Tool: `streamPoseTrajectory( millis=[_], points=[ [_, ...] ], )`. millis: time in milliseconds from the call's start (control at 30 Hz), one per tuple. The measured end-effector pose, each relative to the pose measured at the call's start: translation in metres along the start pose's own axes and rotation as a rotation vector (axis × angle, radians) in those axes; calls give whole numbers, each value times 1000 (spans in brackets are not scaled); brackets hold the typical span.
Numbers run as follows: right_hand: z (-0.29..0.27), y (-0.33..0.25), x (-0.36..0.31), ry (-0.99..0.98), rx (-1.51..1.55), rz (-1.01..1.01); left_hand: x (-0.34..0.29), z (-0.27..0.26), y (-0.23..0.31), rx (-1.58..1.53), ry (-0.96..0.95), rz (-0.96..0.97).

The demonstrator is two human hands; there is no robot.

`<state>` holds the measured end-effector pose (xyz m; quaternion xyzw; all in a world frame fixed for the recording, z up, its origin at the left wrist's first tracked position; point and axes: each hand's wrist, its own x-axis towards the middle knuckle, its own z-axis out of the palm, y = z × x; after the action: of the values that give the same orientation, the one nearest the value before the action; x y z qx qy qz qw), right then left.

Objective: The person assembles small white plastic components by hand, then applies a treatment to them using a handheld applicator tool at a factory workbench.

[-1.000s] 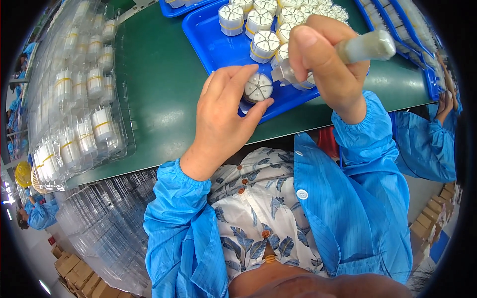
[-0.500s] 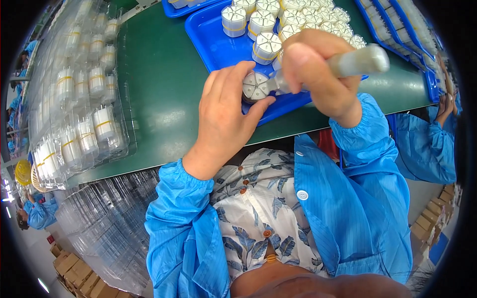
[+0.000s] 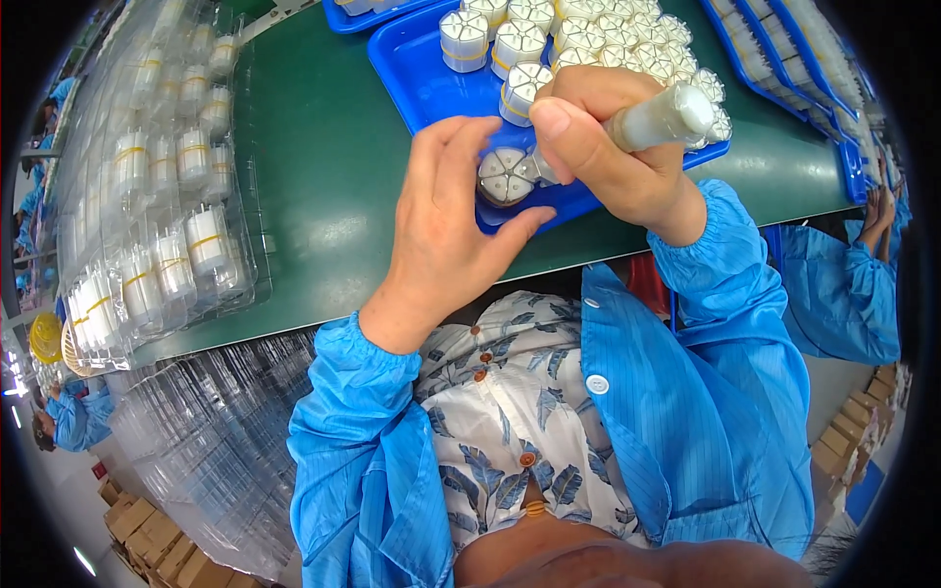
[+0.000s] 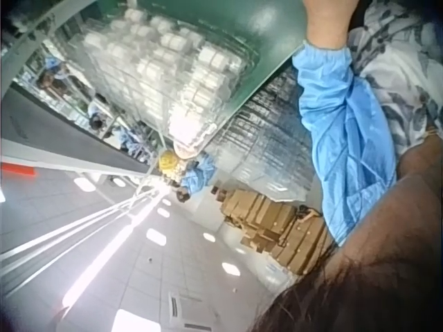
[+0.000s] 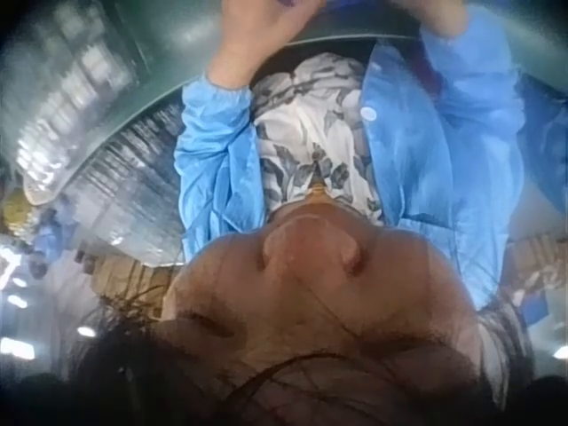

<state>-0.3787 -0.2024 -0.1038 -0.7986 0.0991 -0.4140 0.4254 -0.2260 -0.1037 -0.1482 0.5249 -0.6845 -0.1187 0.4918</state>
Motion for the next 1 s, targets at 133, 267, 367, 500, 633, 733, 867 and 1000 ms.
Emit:
streamPoseTrajectory(
  millis=[133, 267, 367, 500, 633, 733, 867, 1000],
  points=[
    [-9, -12, 6, 48, 94, -3, -5, 0, -2, 93, -33, -77],
    [-9, -14, 10, -38, -30, 128, -7, 1, -4, -104, -7, -44],
    [-5, 2, 10, -2, 40, -22, -6, 0, -4, -114, -14, -13],
    [-2, -2, 7, -31, 16, 44, -4, -2, -4, -51, -37, 50],
    [-1, -3, 6, -5, 15, 11, -3, -1, -2, -76, 0, -18],
    [-7, -4, 10, 12, 57, 17, -8, 2, -9, -74, -6, -55],
    [-6, -10, 14, -17, -24, 103, -9, 0, -9, -138, -17, -37],
    [-4, 5, 12, -18, 47, 24, -6, 0, -7, -142, -45, 1]
  ],
)
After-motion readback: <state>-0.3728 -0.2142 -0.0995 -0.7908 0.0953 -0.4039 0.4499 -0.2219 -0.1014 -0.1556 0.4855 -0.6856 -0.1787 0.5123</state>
